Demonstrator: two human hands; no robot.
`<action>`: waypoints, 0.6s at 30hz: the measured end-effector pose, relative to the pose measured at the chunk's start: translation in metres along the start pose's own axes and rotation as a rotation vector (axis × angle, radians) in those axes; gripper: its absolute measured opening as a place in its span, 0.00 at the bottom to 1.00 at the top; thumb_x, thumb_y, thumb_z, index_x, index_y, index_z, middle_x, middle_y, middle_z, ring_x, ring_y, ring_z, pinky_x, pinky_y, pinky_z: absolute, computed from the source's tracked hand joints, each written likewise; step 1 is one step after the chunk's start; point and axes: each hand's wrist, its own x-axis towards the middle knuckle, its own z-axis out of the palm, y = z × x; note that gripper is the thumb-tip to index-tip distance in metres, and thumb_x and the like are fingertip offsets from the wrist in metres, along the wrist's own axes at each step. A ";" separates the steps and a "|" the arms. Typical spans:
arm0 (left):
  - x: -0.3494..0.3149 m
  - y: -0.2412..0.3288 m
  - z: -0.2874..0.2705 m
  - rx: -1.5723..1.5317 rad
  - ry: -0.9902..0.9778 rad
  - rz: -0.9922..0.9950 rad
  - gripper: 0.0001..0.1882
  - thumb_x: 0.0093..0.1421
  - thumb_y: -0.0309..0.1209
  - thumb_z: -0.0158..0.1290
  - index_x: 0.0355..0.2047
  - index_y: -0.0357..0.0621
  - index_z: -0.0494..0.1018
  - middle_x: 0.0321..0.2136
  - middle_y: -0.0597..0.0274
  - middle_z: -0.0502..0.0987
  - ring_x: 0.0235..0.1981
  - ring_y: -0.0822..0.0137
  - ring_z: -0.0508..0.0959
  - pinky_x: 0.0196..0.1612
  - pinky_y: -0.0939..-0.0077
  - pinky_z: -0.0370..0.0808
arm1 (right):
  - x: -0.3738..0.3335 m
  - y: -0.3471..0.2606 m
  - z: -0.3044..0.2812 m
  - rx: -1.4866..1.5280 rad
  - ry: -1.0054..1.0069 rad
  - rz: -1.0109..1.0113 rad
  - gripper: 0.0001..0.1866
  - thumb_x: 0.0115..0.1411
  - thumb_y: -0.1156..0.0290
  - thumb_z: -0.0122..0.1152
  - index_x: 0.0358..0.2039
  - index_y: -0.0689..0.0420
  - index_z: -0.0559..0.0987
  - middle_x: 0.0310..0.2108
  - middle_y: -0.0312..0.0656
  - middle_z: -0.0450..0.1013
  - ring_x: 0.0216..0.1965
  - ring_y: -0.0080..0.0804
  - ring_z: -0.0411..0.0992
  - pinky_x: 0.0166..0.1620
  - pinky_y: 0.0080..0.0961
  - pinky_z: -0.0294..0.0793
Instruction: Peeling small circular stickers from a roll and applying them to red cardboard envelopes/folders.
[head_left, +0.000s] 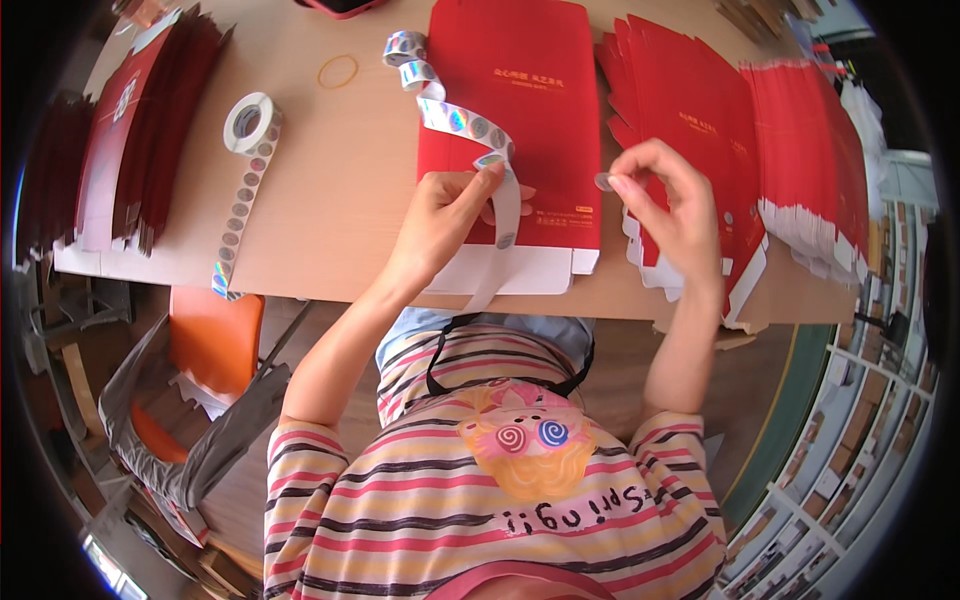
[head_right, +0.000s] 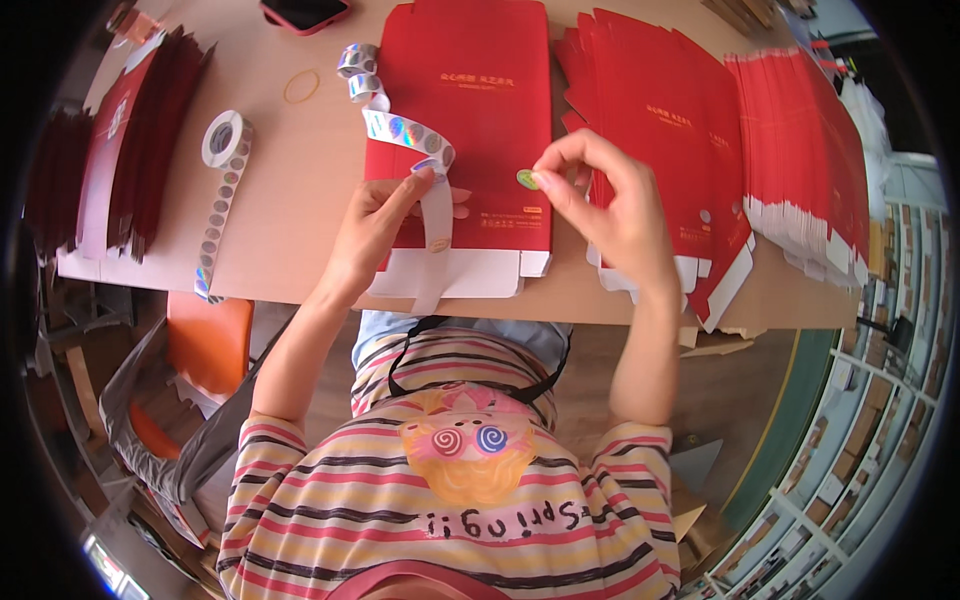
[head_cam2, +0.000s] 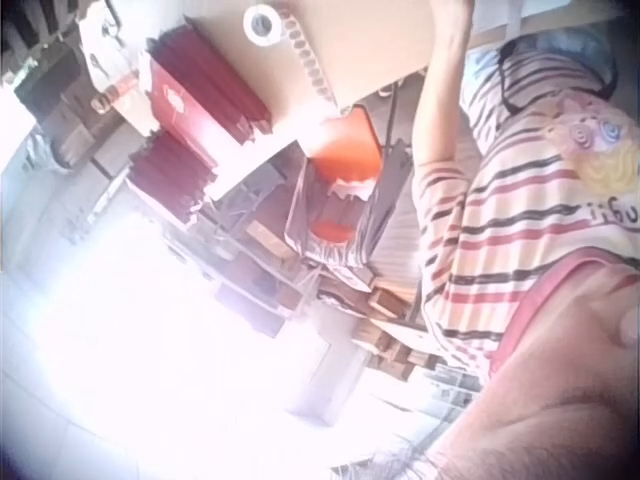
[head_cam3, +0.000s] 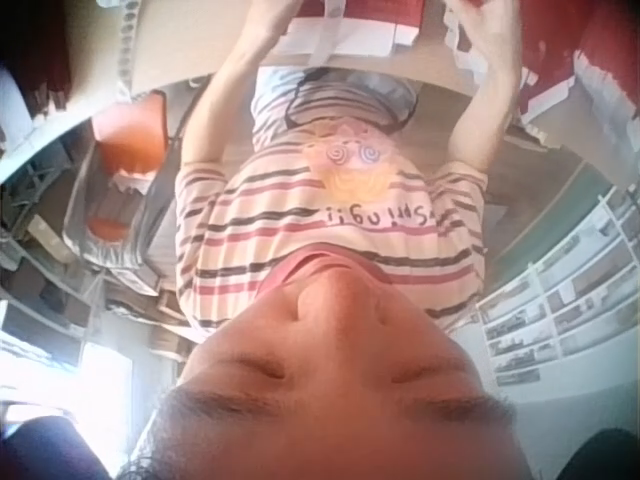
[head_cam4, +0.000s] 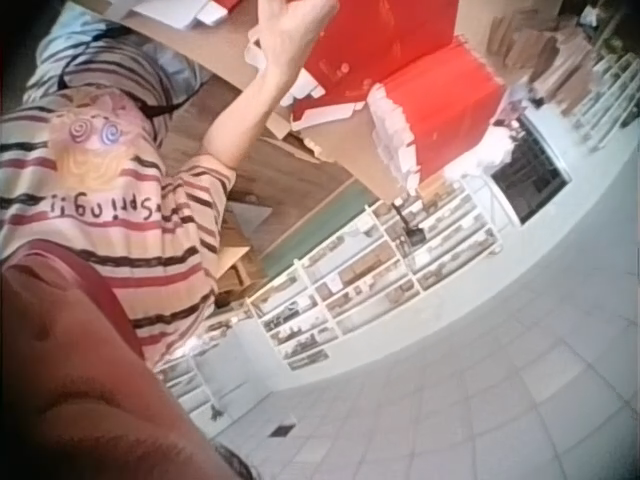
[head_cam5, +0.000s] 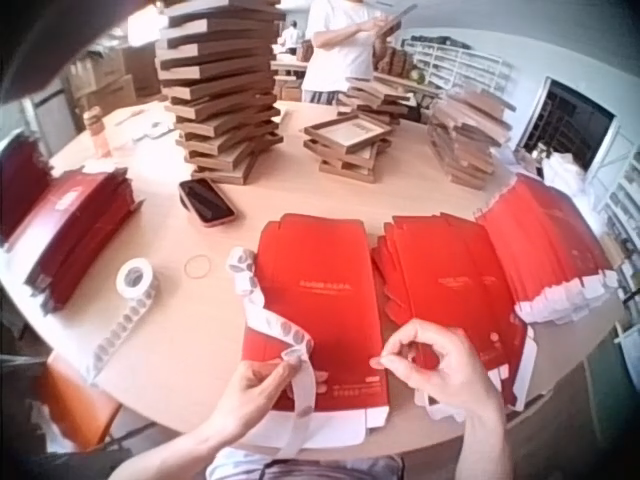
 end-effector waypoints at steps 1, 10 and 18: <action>0.000 -0.001 -0.003 0.075 -0.008 0.027 0.26 0.70 0.43 0.44 0.33 0.29 0.81 0.28 0.55 0.82 0.28 0.73 0.78 0.37 0.78 0.75 | 0.006 0.008 -0.009 0.003 -0.116 0.058 0.05 0.60 0.72 0.63 0.32 0.60 0.78 0.27 0.32 0.76 0.26 0.16 0.65 0.31 0.18 0.65; -0.002 -0.001 -0.004 0.155 -0.059 -0.002 0.26 0.70 0.46 0.44 0.41 0.32 0.79 0.35 0.51 0.83 0.37 0.69 0.82 0.46 0.73 0.77 | 0.025 0.024 -0.011 -0.164 -0.442 0.368 0.09 0.60 0.68 0.62 0.31 0.63 0.79 0.27 0.39 0.78 0.31 0.25 0.76 0.36 0.24 0.74; -0.002 0.001 -0.003 0.111 -0.026 0.024 0.25 0.71 0.41 0.44 0.35 0.27 0.80 0.32 0.52 0.82 0.32 0.71 0.80 0.40 0.76 0.77 | 0.024 0.022 0.000 -0.327 -0.382 0.389 0.09 0.58 0.69 0.62 0.30 0.62 0.80 0.25 0.41 0.78 0.29 0.28 0.77 0.36 0.26 0.76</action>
